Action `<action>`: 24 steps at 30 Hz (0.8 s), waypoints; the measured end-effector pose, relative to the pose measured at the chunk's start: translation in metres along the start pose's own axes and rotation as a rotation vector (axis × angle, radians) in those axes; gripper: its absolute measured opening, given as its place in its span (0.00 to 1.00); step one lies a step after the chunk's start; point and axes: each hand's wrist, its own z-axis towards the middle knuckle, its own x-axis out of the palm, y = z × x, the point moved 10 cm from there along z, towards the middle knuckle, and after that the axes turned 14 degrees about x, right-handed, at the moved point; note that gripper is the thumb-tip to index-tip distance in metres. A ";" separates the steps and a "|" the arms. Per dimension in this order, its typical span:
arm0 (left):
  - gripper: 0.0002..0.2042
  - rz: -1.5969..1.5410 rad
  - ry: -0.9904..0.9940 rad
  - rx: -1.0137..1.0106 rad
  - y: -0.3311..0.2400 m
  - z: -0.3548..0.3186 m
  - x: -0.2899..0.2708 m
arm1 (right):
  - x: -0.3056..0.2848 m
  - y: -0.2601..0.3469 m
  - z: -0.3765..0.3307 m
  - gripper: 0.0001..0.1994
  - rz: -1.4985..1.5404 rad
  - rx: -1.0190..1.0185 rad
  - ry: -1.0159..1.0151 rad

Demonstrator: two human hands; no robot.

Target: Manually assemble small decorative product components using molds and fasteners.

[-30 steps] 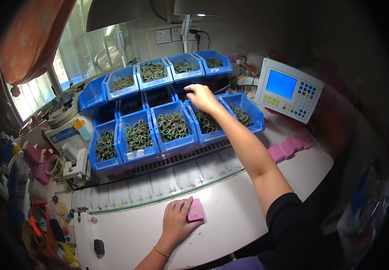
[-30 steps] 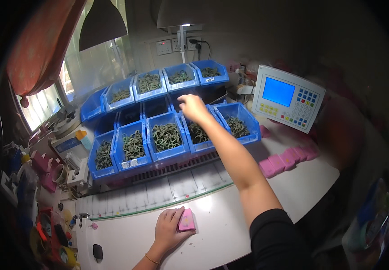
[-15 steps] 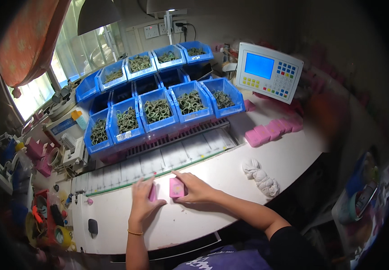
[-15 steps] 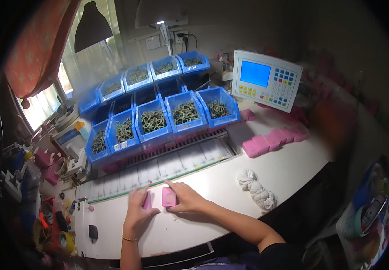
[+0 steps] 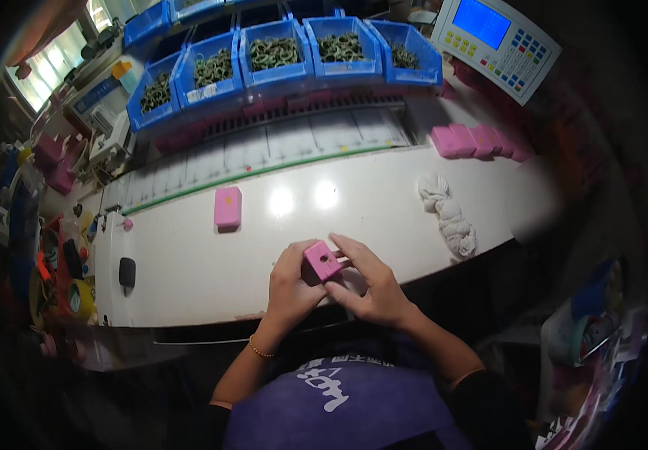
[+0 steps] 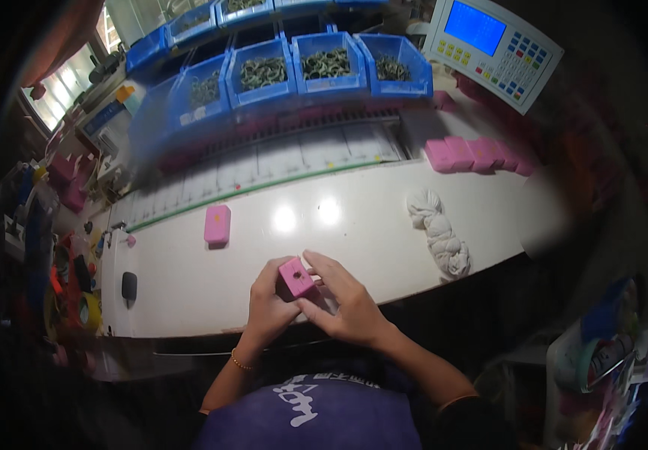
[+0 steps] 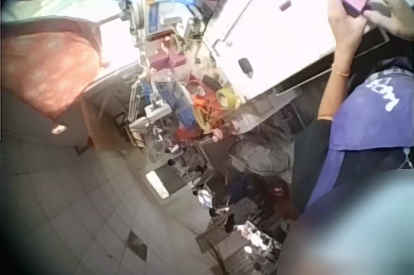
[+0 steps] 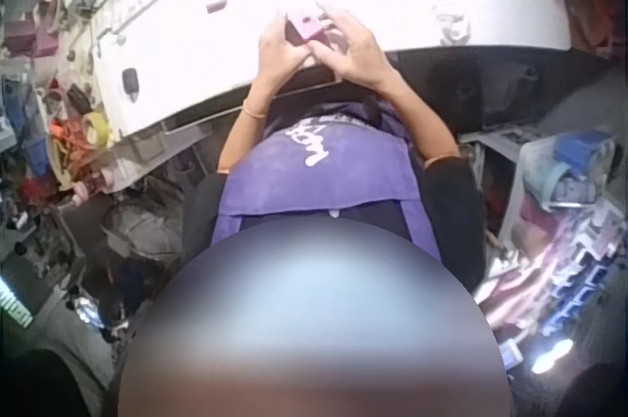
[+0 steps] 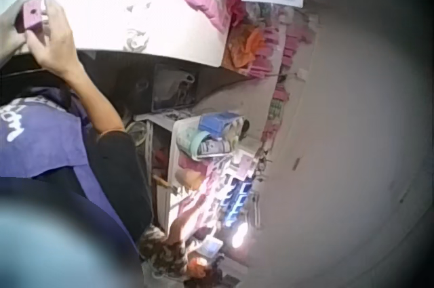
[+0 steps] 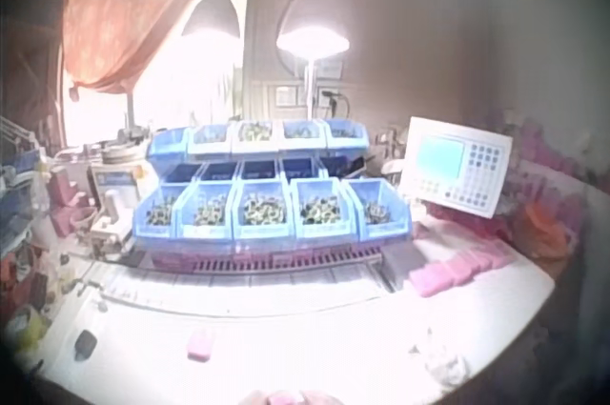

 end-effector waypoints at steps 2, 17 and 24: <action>0.25 0.074 -0.003 0.040 -0.007 0.001 0.001 | -0.002 0.008 -0.004 0.29 -0.181 -0.105 -0.090; 0.24 -0.019 0.015 -0.021 0.007 -0.003 0.003 | 0.003 0.012 -0.003 0.27 -0.223 -0.078 -0.196; 0.25 -0.150 0.173 -0.077 0.010 0.000 0.011 | 0.015 -0.052 0.017 0.26 0.430 0.549 0.348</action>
